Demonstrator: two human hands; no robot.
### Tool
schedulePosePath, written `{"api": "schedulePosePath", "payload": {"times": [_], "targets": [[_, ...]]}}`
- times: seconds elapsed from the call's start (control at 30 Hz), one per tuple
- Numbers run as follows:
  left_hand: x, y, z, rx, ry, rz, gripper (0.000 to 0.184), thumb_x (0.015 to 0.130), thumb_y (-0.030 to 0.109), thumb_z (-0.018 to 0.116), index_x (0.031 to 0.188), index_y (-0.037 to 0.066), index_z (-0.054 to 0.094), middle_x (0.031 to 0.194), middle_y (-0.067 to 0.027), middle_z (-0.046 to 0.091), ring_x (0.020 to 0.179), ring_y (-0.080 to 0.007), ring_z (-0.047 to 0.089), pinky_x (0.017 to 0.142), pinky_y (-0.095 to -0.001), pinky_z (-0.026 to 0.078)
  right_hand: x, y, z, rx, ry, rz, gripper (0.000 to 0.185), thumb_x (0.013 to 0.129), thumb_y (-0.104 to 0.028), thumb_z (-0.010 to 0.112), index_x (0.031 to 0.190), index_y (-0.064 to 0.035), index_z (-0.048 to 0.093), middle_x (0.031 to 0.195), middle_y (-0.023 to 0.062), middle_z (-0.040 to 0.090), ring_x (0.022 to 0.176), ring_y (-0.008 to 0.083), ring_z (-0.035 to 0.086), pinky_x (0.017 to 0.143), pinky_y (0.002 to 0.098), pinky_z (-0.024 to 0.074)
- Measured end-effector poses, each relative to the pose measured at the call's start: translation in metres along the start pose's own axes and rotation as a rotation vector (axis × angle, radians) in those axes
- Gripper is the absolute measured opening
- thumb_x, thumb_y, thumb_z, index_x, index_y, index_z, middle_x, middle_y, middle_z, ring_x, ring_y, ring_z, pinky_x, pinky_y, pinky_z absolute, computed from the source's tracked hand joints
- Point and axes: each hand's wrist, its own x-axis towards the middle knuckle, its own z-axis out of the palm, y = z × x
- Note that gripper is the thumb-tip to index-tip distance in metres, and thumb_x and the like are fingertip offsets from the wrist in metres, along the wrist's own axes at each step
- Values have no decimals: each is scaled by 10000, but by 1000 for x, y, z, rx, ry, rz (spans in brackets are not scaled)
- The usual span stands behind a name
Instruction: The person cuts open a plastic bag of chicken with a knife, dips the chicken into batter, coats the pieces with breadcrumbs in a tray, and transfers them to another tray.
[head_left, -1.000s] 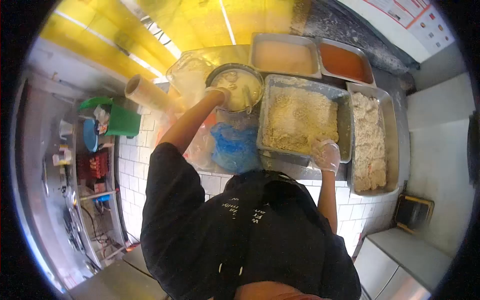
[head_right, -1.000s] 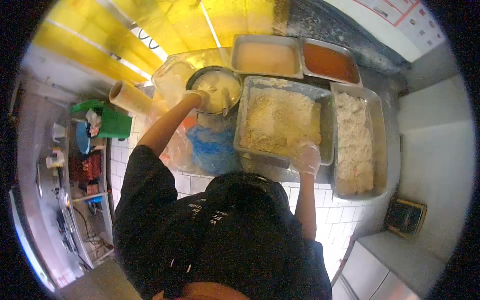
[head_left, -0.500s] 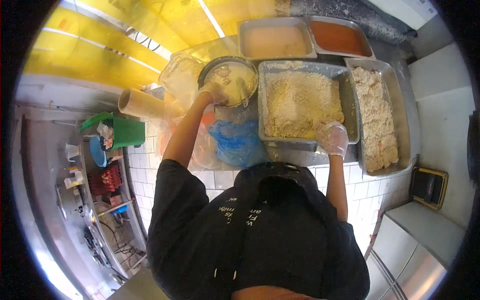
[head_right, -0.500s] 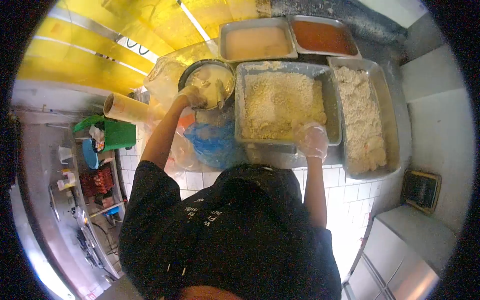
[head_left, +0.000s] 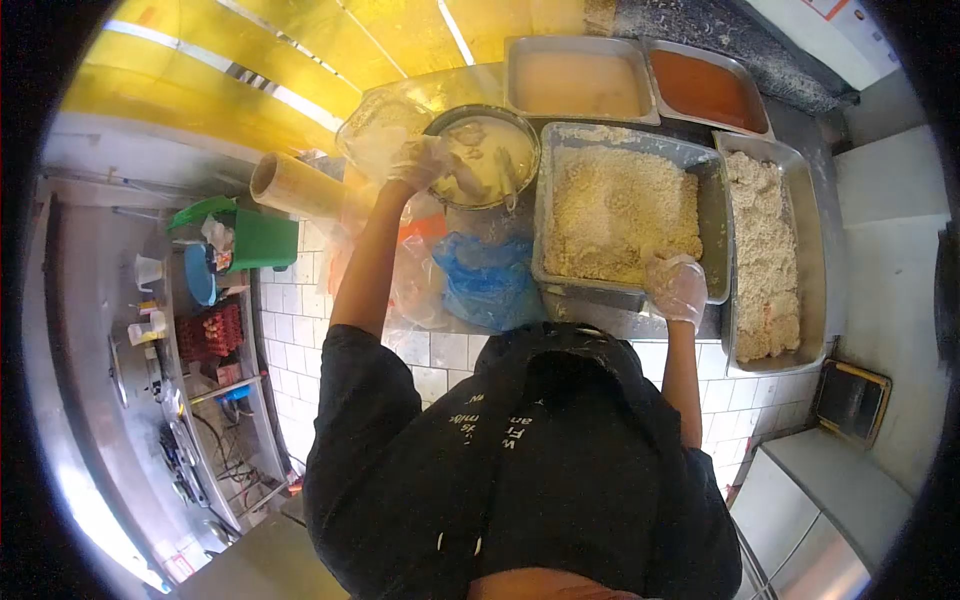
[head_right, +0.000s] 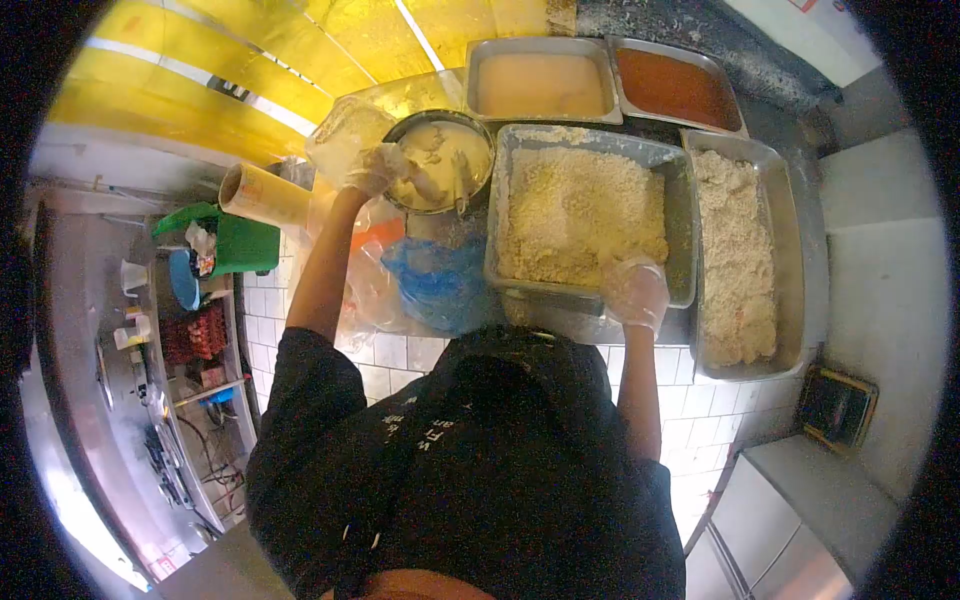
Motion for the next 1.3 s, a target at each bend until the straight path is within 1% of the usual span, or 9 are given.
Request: {"api": "schedulePosePath", "payload": {"times": [0.2, 0.37, 0.4, 0.7, 0.83, 1.03, 1.13, 1.23, 1.3], "targets": [[17, -38, 80, -326, 257, -163, 361, 857, 401, 656, 940, 57, 729, 901, -229, 716, 880, -392, 711, 769, -475, 553, 2, 3, 6, 20, 1, 3, 619, 918, -631, 481, 1061, -80, 722, 1128, 154, 707, 1060, 338, 668, 910, 445, 533], [12, 33, 20, -60, -115, -348, 539, 800, 421, 678, 1058, -52, 658, 1039, -313, 681, 1010, -435, 678, 884, -479, 537, 3, 4, 12, 39, 120, -60, 408, 942, -461, 513, 1023, -138, 749, 1057, 146, 723, 1010, 355, 670, 889, 462, 527], [10, 31, 35, -6, 1, -279, 331, 849, 367, 662, 1010, 81, 707, 913, -200, 696, 885, -420, 692, 733, -474, 565, 1, 1, 7, 40, 115, -79, 406, 943, -456, 511, 1043, -139, 745, 1078, 141, 721, 1025, 353, 666, 898, 461, 525], [11, 10, 46, 112, -296, 58, 299, 874, 369, 612, 896, 93, 724, 898, -193, 703, 819, -352, 688, 718, -438, 544, 1, -4, -6, 57, 25, -38, 679, 945, -649, 419, 1036, -50, 725, 1113, 172, 711, 1050, 348, 677, 927, 447, 530], [30, -30, 61, 409, -442, 320, 269, 886, 321, 582, 905, 91, 722, 836, -166, 705, 781, -365, 685, 708, -455, 539, 8, 13, 27, 97, 51, -31, 453, 967, -485, 483, 1052, -121, 739, 1079, 141, 721, 1041, 353, 665, 918, 459, 518], [31, 4, -17, 604, -453, 58, 284, 896, 296, 572, 1042, 89, 700, 1047, -160, 677, 998, -360, 638, 891, -491, 487, 4, 13, 24, 82, 110, -49, 672, 930, -657, 442, 993, -55, 734, 1011, 187, 726, 936, 371, 707, 860, 456, 557], [26, -45, -9, 374, 89, 238, 266, 910, 284, 587, 1058, 83, 680, 1093, -138, 647, 1077, -319, 588, 957, -449, 452, 3, 7, 14, 72, 92, -51, 658, 934, -646, 441, 998, -61, 735, 1012, 181, 729, 941, 365, 708, 859, 462, 556], [28, -51, 14, -5, 184, 85, 301, 938, 229, 544, 1163, 52, 636, 1122, -173, 648, 1099, -346, 591, 985, -477, 439, 6, 12, 28, 54, 161, -77, 648, 937, -634, 443, 965, -58, 740, 995, 174, 732, 942, 369, 706, 861, 472, 553], [31, -23, 22, 395, -92, 108, 299, 942, 247, 551, 1150, 56, 647, 1119, -177, 649, 1099, -350, 592, 985, -467, 442, 7, 15, 34, 69, 178, -91, 655, 939, -634, 436, 956, -54, 741, 990, 180, 732, 945, 375, 704, 860, 478, 552]]}}
